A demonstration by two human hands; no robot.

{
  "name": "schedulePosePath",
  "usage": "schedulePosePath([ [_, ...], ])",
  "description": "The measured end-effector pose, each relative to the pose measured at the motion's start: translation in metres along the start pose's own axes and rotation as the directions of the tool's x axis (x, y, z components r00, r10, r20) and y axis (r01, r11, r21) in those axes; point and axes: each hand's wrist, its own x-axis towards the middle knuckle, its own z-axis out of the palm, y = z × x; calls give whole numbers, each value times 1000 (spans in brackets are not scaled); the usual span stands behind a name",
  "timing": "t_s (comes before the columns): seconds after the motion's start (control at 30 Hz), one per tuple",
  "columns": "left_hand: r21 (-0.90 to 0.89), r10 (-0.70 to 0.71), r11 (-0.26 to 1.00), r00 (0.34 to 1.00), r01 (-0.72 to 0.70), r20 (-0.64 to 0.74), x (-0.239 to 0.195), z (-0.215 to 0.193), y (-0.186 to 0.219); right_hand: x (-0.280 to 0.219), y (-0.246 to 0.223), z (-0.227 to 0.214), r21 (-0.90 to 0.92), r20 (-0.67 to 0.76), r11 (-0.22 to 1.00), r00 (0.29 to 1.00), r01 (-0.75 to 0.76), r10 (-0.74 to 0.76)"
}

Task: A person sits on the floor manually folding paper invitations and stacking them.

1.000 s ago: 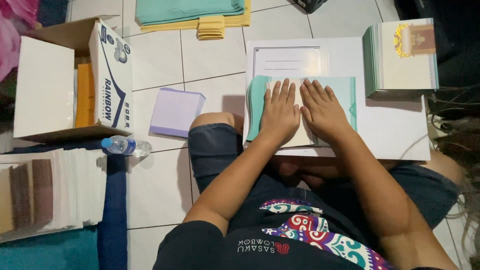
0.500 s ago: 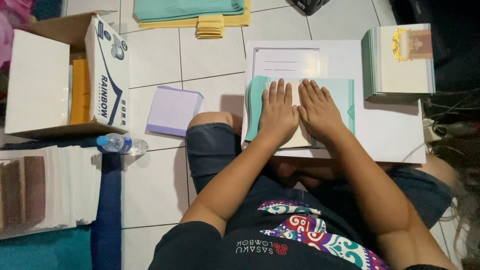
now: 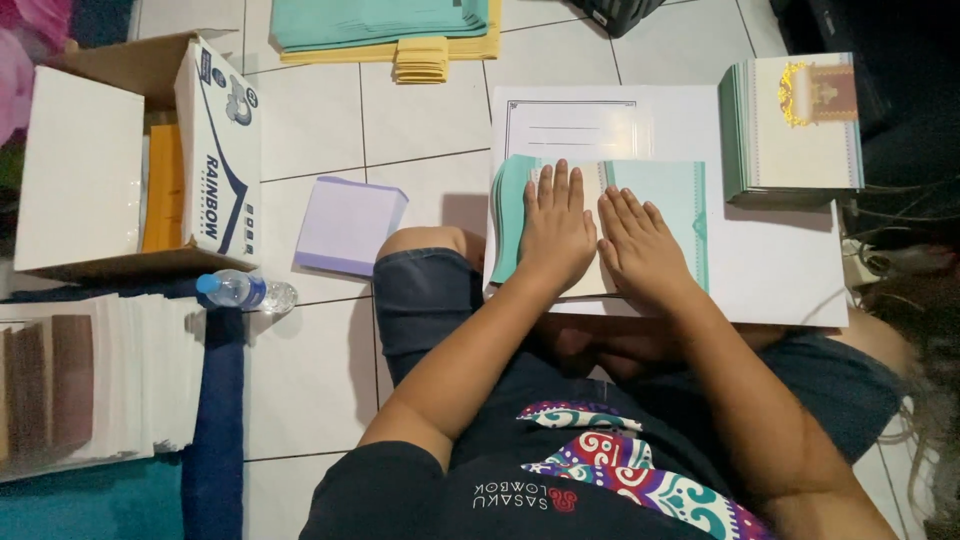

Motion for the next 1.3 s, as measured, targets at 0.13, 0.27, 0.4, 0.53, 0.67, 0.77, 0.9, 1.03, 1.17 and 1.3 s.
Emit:
schedulePosePath([
  [0.13,-1,7,1000,1000,-7,-16,-1,0,2,30,7,-7,25,-15,1000,1000,6,-6],
  [0.27,-13,-6,1000,1000,6,0,0,-4,2,31,2,-16,54,-31,998,999,-16,18],
  [0.4,-20,-2,1000,1000,2,2,0,-1,1,-4,-5,-9,35,7,998,998,-61,61],
  [0.53,-28,-9,1000,1000,9,14,-1,-6,4,-29,-5,-2,-23,40,999,999,-33,34],
  [0.67,-29,-11,1000,1000,12,29,-2,-6,6,-6,4,-8,35,77,999,997,-7,4],
  [0.77,-19,-10,1000,1000,10,24,-3,-7,9,21,6,-22,48,56,999,998,6,-8],
  [0.9,-53,-23,998,999,25,25,-4,-10,10,36,11,-16,27,2,1000,1000,16,-16],
  [1.03,-40,-39,998,999,40,15,-1,-3,7,18,7,-5,54,-1,998,1000,-10,10],
  [1.17,-40,-27,999,1000,26,-4,-1,1,7,7,7,-3,27,2,1000,1000,-12,12],
  [1.3,-22,-29,999,999,29,-12,-1,3,7,26,12,-12,35,-18,999,1000,17,-16],
])
